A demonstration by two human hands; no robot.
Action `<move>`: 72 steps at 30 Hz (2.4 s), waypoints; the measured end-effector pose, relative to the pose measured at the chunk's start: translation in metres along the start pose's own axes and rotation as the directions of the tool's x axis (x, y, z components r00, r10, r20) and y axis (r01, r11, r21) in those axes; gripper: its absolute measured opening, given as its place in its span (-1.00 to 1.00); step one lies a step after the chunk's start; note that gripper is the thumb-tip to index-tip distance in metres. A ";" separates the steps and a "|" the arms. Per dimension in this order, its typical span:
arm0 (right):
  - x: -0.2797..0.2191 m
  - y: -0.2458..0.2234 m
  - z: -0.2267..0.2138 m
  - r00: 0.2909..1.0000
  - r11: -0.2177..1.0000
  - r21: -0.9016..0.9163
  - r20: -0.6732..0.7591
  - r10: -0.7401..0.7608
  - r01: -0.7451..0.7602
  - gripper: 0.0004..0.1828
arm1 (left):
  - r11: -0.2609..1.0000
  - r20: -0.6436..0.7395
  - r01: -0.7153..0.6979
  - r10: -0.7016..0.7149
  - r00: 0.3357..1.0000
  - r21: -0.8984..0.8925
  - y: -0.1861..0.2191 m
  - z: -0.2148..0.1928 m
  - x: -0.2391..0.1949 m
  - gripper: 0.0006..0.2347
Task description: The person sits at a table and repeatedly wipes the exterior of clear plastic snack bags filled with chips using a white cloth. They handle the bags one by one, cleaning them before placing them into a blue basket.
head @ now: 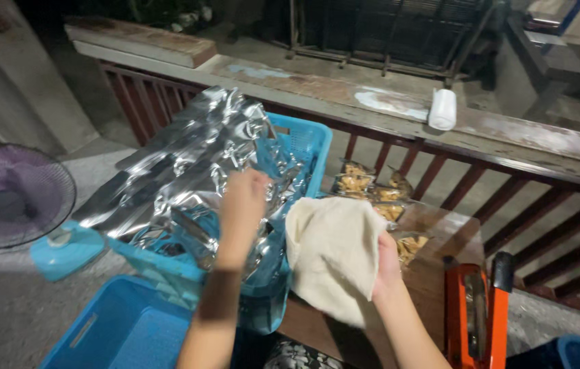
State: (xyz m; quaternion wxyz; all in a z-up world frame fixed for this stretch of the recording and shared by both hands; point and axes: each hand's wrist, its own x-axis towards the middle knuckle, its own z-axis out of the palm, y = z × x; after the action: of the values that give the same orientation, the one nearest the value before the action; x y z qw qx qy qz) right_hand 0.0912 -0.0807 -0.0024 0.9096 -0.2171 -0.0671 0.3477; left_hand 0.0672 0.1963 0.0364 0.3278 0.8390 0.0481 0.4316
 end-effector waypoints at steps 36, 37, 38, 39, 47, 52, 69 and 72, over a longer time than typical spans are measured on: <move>-0.075 0.017 0.022 0.380 -0.171 -0.849 0.393 -0.837 0.500 -0.58 | 0.843 0.235 -0.030 0.183 0.955 -0.537 0.179 -0.023 -0.053 -0.58; -0.087 0.008 0.015 0.397 -0.120 -0.872 0.334 -0.855 0.475 -0.64 | 0.815 0.276 0.075 0.106 0.955 -0.574 0.178 -0.019 -0.054 -0.53; -0.099 0.000 0.008 0.412 -0.068 -0.890 0.275 -0.869 0.451 -0.70 | 0.777 0.323 0.180 0.031 0.946 -0.603 0.177 -0.013 -0.056 -0.47; -0.113 -0.006 0.003 0.477 -0.030 -0.907 0.248 -0.843 0.420 -0.68 | 0.761 0.387 0.210 0.058 0.920 -0.614 0.175 -0.007 -0.061 -0.52; -0.174 0.018 -0.018 0.609 0.244 -0.954 -0.090 -0.788 0.175 -0.68 | 0.422 0.732 0.717 -0.163 0.662 -0.555 0.159 0.059 -0.155 -0.83; -0.189 0.045 -0.051 0.449 0.262 -0.913 -0.101 -0.888 0.312 -0.74 | 0.481 0.697 0.672 -0.161 0.698 -0.562 0.163 0.057 -0.171 -0.82; -0.209 -0.017 0.036 0.806 -0.843 -0.539 0.501 -0.315 0.006 -0.44 | 0.304 0.821 0.764 0.143 0.553 -0.568 0.168 0.030 -0.169 -0.76; -0.205 -0.029 0.048 0.817 -0.882 -0.466 0.482 -0.317 -0.067 -0.45 | 0.536 0.800 0.630 0.162 0.577 -0.563 0.185 0.006 -0.161 -0.71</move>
State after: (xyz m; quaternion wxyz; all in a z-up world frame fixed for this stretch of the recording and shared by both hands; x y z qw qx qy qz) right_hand -0.0584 -0.2185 0.0595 0.1042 -0.9082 -0.3049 -0.2671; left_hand -0.0654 -0.0093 0.0319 0.7198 0.6690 -0.1739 -0.0634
